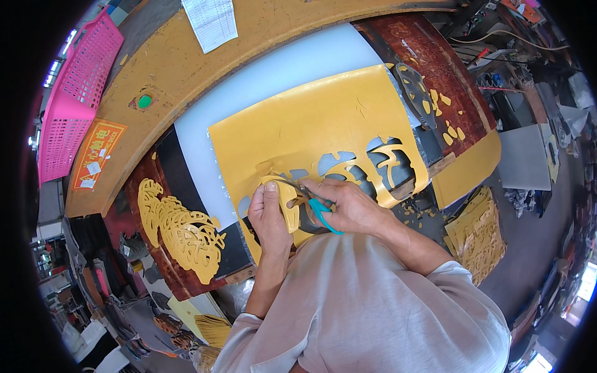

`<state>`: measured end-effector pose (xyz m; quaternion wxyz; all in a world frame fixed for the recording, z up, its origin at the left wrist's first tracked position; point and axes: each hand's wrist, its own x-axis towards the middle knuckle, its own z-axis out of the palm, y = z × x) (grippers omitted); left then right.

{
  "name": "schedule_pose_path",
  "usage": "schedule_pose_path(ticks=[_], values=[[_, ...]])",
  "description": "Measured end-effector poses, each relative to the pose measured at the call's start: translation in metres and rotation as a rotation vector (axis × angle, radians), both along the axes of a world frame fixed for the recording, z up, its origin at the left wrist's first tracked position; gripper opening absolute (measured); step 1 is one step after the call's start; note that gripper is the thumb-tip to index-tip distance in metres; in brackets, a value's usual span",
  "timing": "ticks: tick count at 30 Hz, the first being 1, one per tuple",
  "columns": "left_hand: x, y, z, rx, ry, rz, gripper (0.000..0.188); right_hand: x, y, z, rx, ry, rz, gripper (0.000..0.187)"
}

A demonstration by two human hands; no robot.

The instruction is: The person uses a handheld scraper to press and separate cut shapes from a yellow sheet on a workbench, then uses scissors to trim edges and remove small pieces. The finished cutouts are placed on the left side of the table.

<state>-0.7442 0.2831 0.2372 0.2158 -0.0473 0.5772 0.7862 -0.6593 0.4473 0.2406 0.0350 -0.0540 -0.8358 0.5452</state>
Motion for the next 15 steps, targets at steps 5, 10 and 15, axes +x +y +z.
schedule_pose_path(ticks=[5, 10, 15], values=[[-0.0002, -0.0003, 0.0, 0.005, 0.008, -0.002, 0.029, 0.0003, 0.0008, -0.0013, -0.008, -0.005, 0.008, 0.069], [0.0001, 0.0014, 0.0002, 0.039, 0.007, 0.004, 0.029, 0.0006, 0.0007, -0.0046, -0.003, -0.023, 0.01, 0.069], [-0.0011, 0.0016, -0.0003, 0.029, 0.02, 0.009, 0.029, 0.0004, 0.0, -0.007, -0.015, -0.004, 0.009, 0.069]])
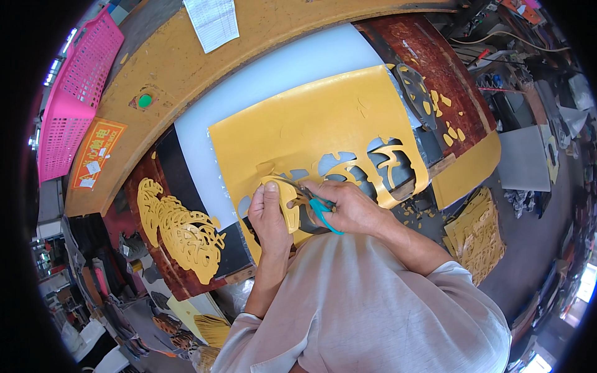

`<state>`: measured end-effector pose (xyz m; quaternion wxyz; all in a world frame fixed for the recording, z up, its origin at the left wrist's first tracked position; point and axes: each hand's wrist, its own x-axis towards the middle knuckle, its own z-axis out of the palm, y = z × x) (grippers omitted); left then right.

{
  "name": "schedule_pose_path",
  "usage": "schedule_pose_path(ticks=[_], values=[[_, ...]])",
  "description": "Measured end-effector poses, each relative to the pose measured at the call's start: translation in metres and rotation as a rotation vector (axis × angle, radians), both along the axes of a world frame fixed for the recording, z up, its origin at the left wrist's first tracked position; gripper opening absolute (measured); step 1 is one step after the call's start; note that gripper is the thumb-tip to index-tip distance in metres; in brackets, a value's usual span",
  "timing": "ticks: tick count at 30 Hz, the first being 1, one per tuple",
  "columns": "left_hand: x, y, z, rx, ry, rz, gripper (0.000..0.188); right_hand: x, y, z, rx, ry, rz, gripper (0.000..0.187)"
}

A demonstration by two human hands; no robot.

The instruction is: The person uses a handheld scraper to press and separate cut shapes from a yellow sheet on a workbench, then uses scissors to trim edges and remove small pieces. The finished cutouts are placed on the left side of the table.

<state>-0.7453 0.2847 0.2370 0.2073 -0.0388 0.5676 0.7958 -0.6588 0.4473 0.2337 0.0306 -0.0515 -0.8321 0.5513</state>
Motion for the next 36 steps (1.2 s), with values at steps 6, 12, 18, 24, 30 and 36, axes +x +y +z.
schedule_pose_path(ticks=[6, 12, 18, 24, 30, 36], values=[[-0.0007, -0.0027, 0.0002, 0.009, -0.019, -0.016, 0.025, 0.0002, 0.001, 0.0019, -0.022, -0.073, 0.009, 0.061], [-0.0012, -0.0005, -0.0021, -0.001, -0.018, 0.008, 0.028, 0.0015, 0.0015, 0.0003, -0.029, -0.083, -0.003, 0.057], [-0.0005, -0.0004, -0.0016, 0.005, -0.03, 0.003, 0.024, 0.0035, 0.0008, -0.0017, -0.113, -0.141, -0.006, 0.057], [0.0003, 0.0005, -0.0027, -0.009, -0.029, 0.004, 0.021, 0.001, 0.0018, 0.0029, -0.099, -0.116, 0.009, 0.059], [0.0022, -0.004, -0.0047, 0.016, -0.036, -0.028, 0.022, 0.0028, 0.0002, 0.0038, -0.117, -0.155, 0.011, 0.061], [0.0039, 0.0002, -0.0007, -0.034, -0.049, 0.012, 0.021, 0.0058, 0.0013, -0.0052, -0.298, -0.317, -0.151, 0.06]])
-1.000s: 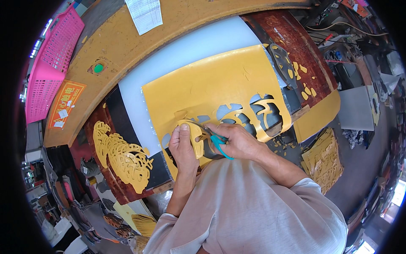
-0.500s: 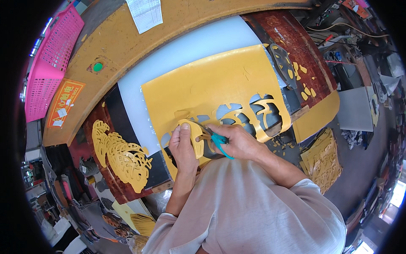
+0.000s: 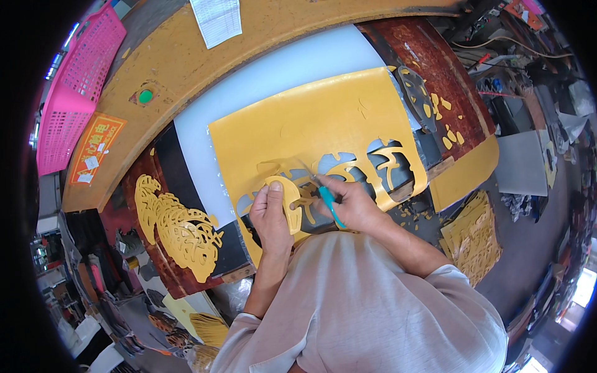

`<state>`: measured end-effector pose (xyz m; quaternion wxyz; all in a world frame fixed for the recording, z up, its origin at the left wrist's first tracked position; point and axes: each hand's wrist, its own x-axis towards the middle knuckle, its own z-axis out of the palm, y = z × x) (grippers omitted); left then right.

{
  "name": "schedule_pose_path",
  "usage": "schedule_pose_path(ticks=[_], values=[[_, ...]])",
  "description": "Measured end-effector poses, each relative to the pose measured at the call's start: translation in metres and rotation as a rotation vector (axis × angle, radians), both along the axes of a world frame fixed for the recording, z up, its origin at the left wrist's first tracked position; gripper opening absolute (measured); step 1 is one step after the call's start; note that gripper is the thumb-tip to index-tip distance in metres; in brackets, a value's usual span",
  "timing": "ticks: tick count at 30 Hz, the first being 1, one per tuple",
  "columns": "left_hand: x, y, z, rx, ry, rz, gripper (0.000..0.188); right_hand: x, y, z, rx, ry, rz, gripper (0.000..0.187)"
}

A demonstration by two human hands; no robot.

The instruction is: The person uses a handheld scraper to press and separate cut shapes from a yellow sheet on a workbench, then uses scissors to trim edges and remove small pieces. The finished cutouts are placed on the left side of the table.

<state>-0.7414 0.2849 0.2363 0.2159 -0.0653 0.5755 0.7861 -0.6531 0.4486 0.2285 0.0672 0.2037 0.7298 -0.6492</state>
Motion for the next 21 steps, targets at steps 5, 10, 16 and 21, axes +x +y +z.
schedule_pose_path(ticks=[5, 10, 16, 21], values=[[-0.002, 0.001, 0.008, -0.046, -0.011, 0.016, 0.023, 0.001, 0.008, -0.001, 0.036, -0.116, 0.013, 0.063], [0.0, 0.002, 0.008, -0.049, 0.009, 0.02, 0.026, 0.002, 0.009, 0.004, 0.09, -0.078, 0.047, 0.068], [0.0, 0.0, -0.001, -0.033, 0.026, 0.006, 0.026, 0.007, 0.032, 0.01, 0.269, -0.242, 0.224, 0.073], [-0.002, -0.003, -0.008, -0.085, -0.007, -0.048, 0.029, 0.011, 0.063, 0.018, 0.466, -0.34, 0.201, 0.077]])
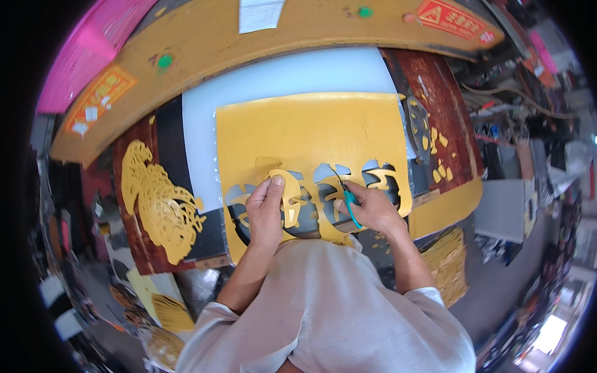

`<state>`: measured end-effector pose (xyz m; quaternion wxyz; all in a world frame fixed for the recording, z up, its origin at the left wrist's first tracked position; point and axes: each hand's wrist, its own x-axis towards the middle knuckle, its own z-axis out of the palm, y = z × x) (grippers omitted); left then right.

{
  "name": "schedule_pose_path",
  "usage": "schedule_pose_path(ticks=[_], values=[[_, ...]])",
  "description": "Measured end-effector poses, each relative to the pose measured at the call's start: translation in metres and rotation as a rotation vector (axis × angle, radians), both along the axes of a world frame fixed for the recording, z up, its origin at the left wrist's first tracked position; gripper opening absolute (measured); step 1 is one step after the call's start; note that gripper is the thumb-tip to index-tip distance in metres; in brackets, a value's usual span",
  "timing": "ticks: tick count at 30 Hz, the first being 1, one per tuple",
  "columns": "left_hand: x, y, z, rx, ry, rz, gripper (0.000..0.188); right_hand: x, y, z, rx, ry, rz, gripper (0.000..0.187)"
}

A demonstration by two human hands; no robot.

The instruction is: The person uses a handheld scraper to press and separate cut shapes from a yellow sheet on a workbench, then uses scissors to trim edges and remove small pieces. The finished cutouts are placed on the left side of the table.

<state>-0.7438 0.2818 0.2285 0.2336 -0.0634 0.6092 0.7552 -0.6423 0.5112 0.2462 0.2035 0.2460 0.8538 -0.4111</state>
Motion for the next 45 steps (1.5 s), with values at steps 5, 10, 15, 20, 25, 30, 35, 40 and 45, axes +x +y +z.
schedule_pose_path(ticks=[5, 10, 15, 20, 25, 30, 35, 40, 45], values=[[0.003, 0.003, -0.001, 0.035, 0.016, 0.012, 0.032, 0.008, 0.012, 0.006, 0.066, -0.04, 0.001, 0.074], [0.003, 0.002, 0.001, 0.175, -0.024, 0.034, 0.033, 0.02, 0.018, -0.012, 0.119, -0.049, 0.072, 0.082], [0.004, 0.001, -0.008, 0.351, -0.077, 0.098, 0.031, 0.036, 0.037, -0.018, -0.204, 0.005, 0.018, 0.081], [0.006, -0.001, -0.016, 0.38, -0.161, 0.129, 0.031, 0.02, 0.053, 0.01, -0.116, -0.202, 0.115, 0.085], [0.003, -0.012, -0.006, 0.356, -0.203, 0.105, 0.025, -0.058, 0.099, 0.104, -0.005, -0.047, 0.153, 0.066], [0.003, -0.021, 0.0, 0.303, -0.148, 0.077, 0.027, -0.198, 0.171, 0.244, -0.077, 0.618, 0.207, 0.062], [0.014, -0.023, -0.002, 0.259, -0.132, 0.22, 0.031, -0.405, 0.248, 0.235, 0.973, 0.85, 0.279, 0.05], [0.019, -0.015, 0.004, 0.346, -0.178, 0.238, 0.03, -0.502, 0.271, 0.201, 0.88, 0.452, 0.347, 0.032], [0.015, -0.003, 0.013, 0.272, -0.231, 0.243, 0.022, -0.379, 0.16, 0.197, 0.682, 1.027, 0.308, 0.041]])
